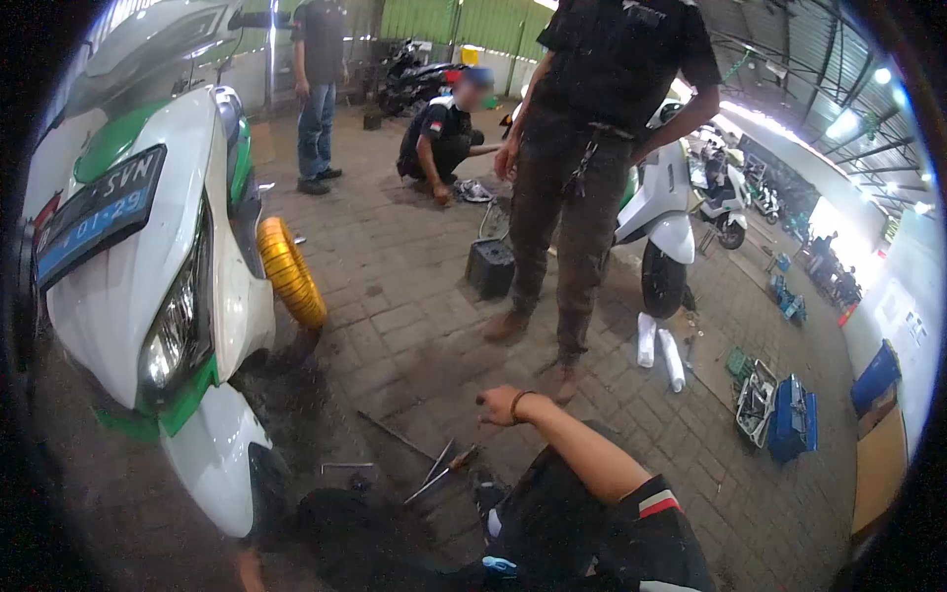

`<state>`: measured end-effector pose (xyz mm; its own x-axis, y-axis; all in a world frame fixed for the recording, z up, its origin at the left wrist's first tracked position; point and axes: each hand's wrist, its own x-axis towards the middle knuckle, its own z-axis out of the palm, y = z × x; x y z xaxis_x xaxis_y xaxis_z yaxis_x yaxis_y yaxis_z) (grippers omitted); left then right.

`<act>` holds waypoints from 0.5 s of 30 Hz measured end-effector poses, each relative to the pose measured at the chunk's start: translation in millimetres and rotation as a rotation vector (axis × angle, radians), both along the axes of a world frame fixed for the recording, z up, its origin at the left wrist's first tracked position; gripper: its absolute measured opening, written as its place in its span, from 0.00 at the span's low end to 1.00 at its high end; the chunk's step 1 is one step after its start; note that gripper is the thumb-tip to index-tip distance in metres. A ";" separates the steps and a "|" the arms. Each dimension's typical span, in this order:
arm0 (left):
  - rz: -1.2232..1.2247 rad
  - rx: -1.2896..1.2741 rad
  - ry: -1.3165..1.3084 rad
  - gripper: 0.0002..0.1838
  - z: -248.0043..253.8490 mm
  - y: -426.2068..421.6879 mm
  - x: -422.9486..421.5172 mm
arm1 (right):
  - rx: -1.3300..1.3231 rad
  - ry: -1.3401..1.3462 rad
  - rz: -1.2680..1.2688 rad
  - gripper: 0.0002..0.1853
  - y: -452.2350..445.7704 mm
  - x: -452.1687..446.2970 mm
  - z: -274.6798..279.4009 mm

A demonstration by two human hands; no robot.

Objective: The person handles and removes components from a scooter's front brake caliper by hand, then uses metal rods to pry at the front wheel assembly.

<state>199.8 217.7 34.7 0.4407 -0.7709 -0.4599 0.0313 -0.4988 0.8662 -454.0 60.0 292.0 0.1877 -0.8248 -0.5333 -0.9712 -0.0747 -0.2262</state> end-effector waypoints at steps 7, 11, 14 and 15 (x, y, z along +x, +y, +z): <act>-0.009 -0.224 0.007 0.39 53.3 5.9 -35.6 | -0.007 -0.012 0.013 0.30 -1.7 -1.9 -5.5; 0.071 -0.041 -0.046 0.39 64.8 6.0 -42.1 | -0.071 -0.052 0.063 0.29 -0.9 -3.4 -14.8; 0.038 -0.142 -0.062 0.39 63.1 7.3 -44.6 | -0.083 -0.050 0.082 0.29 -1.4 -2.1 -18.9; 0.023 -0.196 -0.046 0.39 54.9 7.4 -42.8 | -0.049 -0.044 0.077 0.29 -1.8 -0.2 -17.5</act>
<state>157.0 225.1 89.7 0.4764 -0.8333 -0.2806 -0.0015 -0.3199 0.9475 -454.2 58.2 274.5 0.2734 -0.8318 -0.4830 -0.9515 -0.1603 -0.2626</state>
